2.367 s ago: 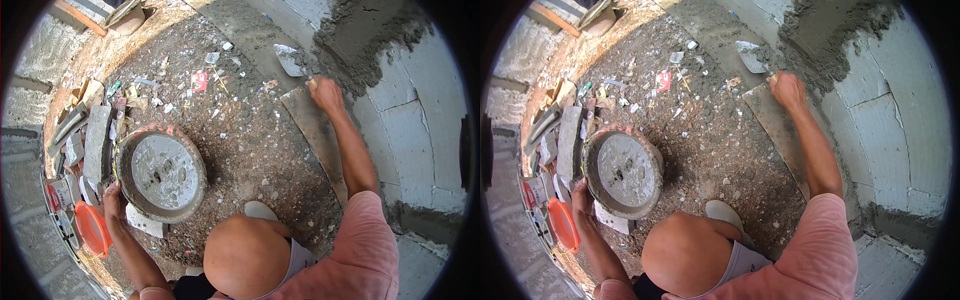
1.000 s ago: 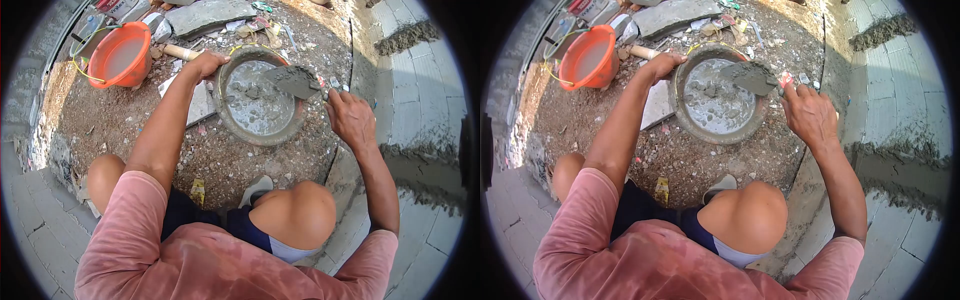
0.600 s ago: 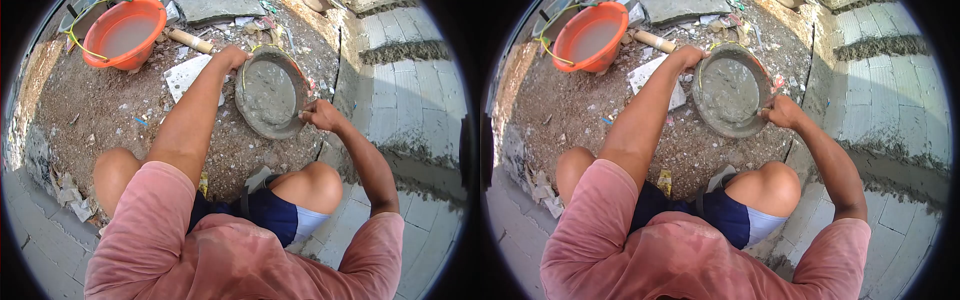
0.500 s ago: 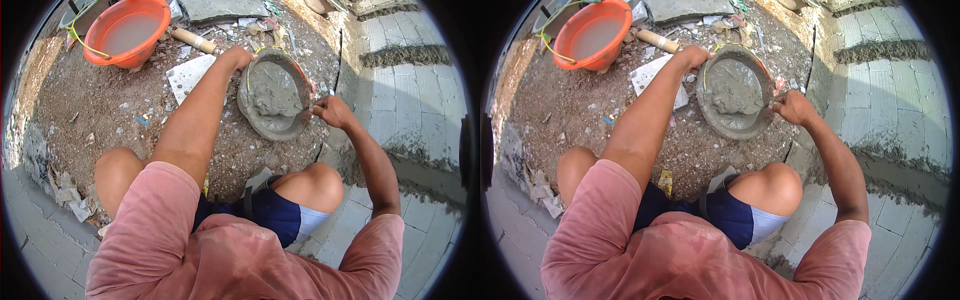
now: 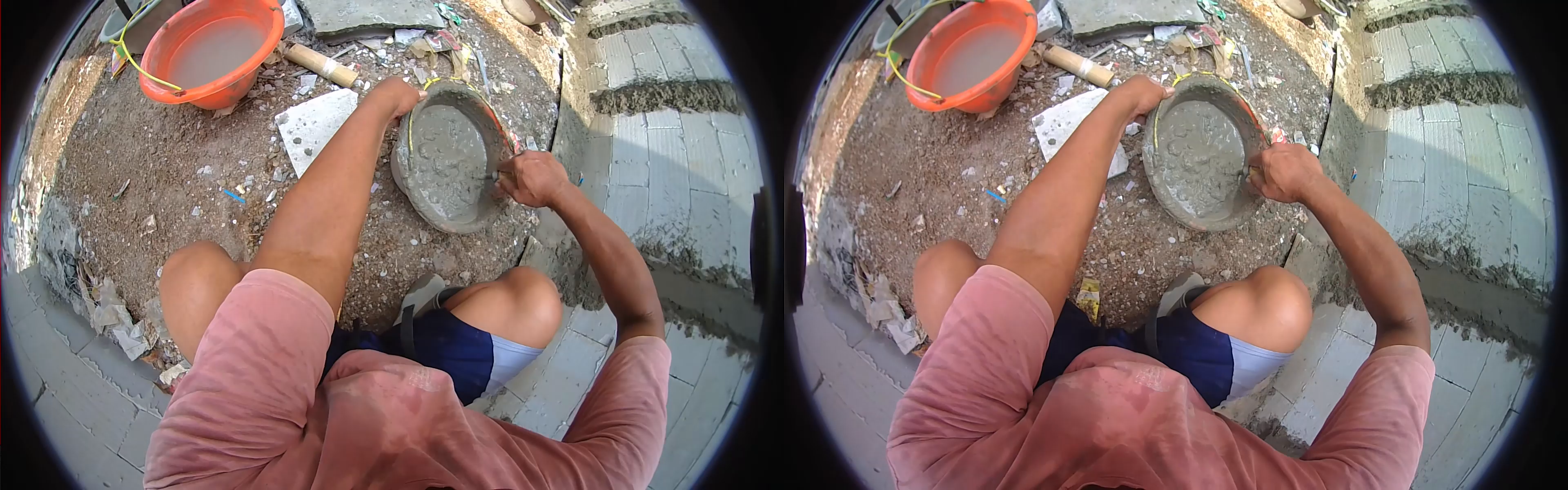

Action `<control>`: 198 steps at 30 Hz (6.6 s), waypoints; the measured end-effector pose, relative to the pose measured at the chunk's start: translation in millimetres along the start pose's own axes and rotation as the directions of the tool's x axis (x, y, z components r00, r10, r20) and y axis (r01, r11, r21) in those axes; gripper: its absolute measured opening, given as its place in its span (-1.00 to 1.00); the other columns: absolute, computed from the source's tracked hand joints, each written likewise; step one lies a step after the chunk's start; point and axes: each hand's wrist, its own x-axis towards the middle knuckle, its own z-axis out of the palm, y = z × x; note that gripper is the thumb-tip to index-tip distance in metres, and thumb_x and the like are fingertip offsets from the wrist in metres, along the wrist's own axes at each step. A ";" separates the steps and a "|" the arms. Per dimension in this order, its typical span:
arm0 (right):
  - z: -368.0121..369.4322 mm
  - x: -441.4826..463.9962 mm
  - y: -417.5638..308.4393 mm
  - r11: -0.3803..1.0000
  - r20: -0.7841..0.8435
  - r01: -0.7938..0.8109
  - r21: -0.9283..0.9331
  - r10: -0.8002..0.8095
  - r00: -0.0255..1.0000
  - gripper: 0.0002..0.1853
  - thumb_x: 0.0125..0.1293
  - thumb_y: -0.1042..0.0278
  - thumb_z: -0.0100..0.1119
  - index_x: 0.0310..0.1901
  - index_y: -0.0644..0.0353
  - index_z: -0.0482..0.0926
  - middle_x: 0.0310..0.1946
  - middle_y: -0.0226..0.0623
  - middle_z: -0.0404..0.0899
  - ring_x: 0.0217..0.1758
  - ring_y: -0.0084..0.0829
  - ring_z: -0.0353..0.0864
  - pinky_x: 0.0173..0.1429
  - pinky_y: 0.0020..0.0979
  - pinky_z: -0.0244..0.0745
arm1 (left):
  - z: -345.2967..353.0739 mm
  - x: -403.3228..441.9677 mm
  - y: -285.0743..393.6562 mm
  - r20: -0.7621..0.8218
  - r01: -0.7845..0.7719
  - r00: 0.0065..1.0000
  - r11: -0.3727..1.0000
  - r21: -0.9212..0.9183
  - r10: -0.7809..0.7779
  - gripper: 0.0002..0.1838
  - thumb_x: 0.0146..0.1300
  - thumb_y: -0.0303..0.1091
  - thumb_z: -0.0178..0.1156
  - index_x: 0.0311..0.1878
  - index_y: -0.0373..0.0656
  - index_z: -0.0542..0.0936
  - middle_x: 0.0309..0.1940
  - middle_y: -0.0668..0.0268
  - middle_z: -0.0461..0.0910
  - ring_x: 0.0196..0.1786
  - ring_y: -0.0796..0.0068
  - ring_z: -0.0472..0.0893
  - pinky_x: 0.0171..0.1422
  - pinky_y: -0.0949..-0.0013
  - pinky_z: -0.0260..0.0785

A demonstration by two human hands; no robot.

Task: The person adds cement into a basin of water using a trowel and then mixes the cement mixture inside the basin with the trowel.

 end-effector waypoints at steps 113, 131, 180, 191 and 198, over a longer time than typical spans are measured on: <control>-33.6 -18.5 8.2 0.933 -0.328 -0.239 -0.269 0.145 0.933 -0.83 0.30 0.34 0.07 -0.16 0.14 0.61 -0.22 -0.28 0.71 -0.08 -0.28 0.71 -0.07 -0.19 0.54 | 2.2 12.6 -8.8 -0.091 -0.011 0.996 0.993 0.119 0.022 -0.31 0.31 0.16 0.29 -0.04 -0.48 0.67 -0.04 -0.11 0.70 -0.08 0.10 0.76 -0.05 0.15 0.59; 106.8 -130.6 -7.4 0.702 -0.212 -0.574 0.421 0.692 0.690 -0.69 0.32 0.14 0.29 -0.14 0.24 0.54 -0.30 -0.10 0.63 -0.26 -0.01 0.65 -0.14 -0.04 0.52 | -4.1 -41.6 21.4 0.038 0.027 0.999 0.993 -0.117 -0.023 -0.69 0.45 -0.06 0.20 -0.20 -0.12 0.68 -0.43 0.40 0.59 -0.51 0.47 0.49 -0.43 0.29 0.37; -8.4 57.1 20.1 0.899 -0.378 0.089 0.429 0.089 0.922 -0.62 0.27 0.08 0.29 -0.03 0.19 0.67 -0.40 0.03 0.65 -0.29 0.12 0.64 -0.16 -0.02 0.51 | 178.2 -212.5 105.3 0.624 -0.626 0.767 0.385 0.678 0.149 -0.70 0.15 -0.38 0.36 -0.01 -0.03 0.80 0.00 0.29 0.76 0.02 0.31 0.75 0.02 0.17 0.57; -20.4 -97.3 102.1 0.543 -0.340 -0.160 0.825 0.701 0.627 -0.68 0.41 0.16 0.20 -0.07 0.30 0.55 -0.59 -0.48 0.33 -0.52 -0.64 0.25 -0.46 -0.42 0.18 | 51.9 -164.0 165.3 0.230 -0.544 0.825 0.615 0.571 0.516 -0.71 0.14 -0.42 0.23 -0.08 -0.26 0.74 -0.07 -0.05 0.73 0.03 0.00 0.73 0.08 0.06 0.58; 11.5 -180.2 78.3 0.906 -0.516 -0.278 0.319 0.412 0.751 -0.63 0.34 0.21 0.32 0.07 0.27 0.60 -0.31 -0.17 0.68 -0.31 -0.15 0.67 -0.22 -0.23 0.48 | -46.8 -37.5 91.5 -0.121 -0.180 0.912 0.648 0.740 0.392 -0.29 0.29 0.16 0.28 0.14 -0.39 0.54 0.12 -0.22 0.59 0.21 -0.12 0.59 0.28 0.04 0.42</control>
